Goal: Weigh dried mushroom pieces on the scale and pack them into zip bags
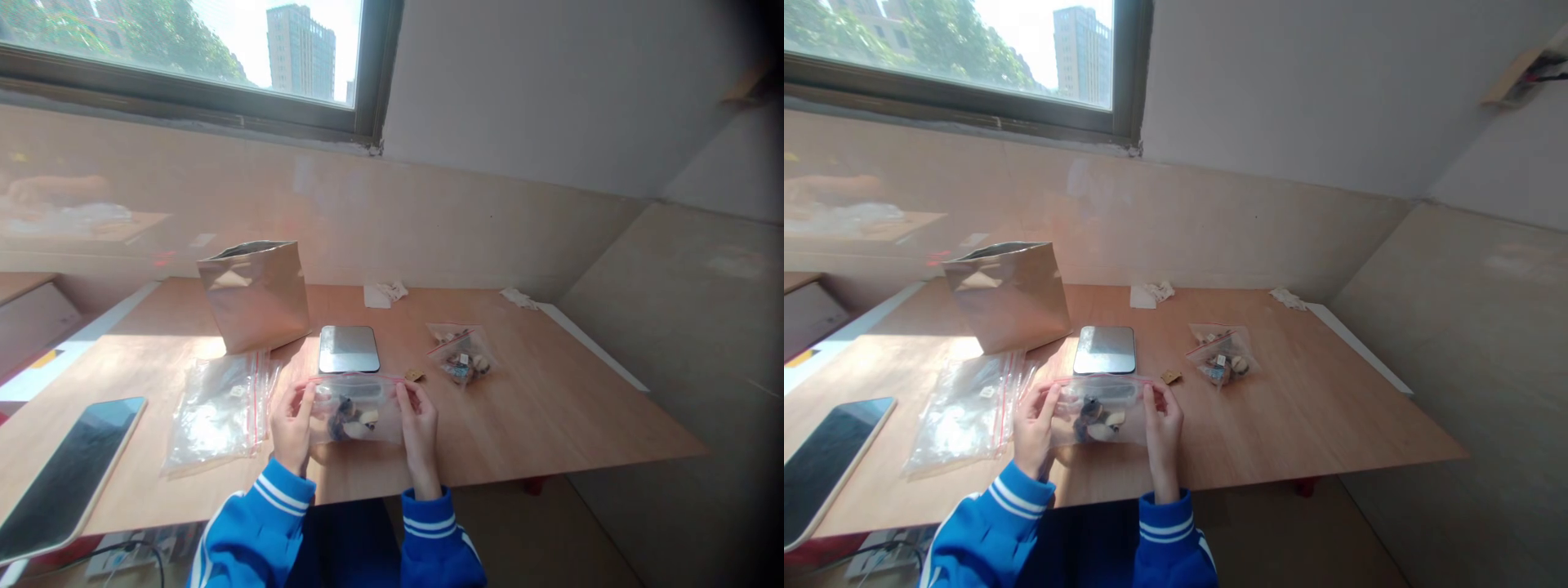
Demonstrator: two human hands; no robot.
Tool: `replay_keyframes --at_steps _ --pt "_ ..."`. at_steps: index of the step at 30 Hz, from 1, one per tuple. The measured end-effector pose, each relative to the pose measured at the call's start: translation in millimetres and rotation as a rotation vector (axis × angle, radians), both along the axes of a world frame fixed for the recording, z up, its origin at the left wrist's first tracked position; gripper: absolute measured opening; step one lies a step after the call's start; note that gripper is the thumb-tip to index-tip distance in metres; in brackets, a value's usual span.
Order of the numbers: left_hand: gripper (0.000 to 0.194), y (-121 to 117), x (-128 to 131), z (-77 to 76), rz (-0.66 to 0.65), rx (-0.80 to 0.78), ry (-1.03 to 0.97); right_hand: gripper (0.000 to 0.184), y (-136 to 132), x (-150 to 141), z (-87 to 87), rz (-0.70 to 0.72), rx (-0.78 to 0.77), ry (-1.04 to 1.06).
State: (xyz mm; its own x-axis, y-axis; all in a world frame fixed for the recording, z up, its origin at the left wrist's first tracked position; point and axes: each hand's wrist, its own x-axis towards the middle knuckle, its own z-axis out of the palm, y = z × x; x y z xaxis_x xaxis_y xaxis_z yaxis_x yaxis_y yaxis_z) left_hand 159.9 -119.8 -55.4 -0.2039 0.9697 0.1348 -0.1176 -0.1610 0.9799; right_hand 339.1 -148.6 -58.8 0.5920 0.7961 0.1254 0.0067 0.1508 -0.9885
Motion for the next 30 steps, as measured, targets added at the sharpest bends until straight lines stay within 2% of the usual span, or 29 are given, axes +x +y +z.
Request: replay_keyframes --at_steps 7,14,22,30 --pt "0.030 0 -1 -4.8 0.025 0.017 -0.002 0.047 2 2 -8.7 -0.031 -0.067 0.032" --pt "0.030 -1 -1 -6.1 0.066 0.034 0.044 0.043 4 3 -6.6 -0.035 -0.058 0.068" --pt "0.030 -5 -3 -0.9 -0.006 0.077 0.107 0.030 1 -3 0.2 0.230 0.065 0.206" --pt "0.029 -7 -1 6.6 -0.038 0.053 0.184 0.039 7 -2 -9.0 0.243 0.036 0.244"
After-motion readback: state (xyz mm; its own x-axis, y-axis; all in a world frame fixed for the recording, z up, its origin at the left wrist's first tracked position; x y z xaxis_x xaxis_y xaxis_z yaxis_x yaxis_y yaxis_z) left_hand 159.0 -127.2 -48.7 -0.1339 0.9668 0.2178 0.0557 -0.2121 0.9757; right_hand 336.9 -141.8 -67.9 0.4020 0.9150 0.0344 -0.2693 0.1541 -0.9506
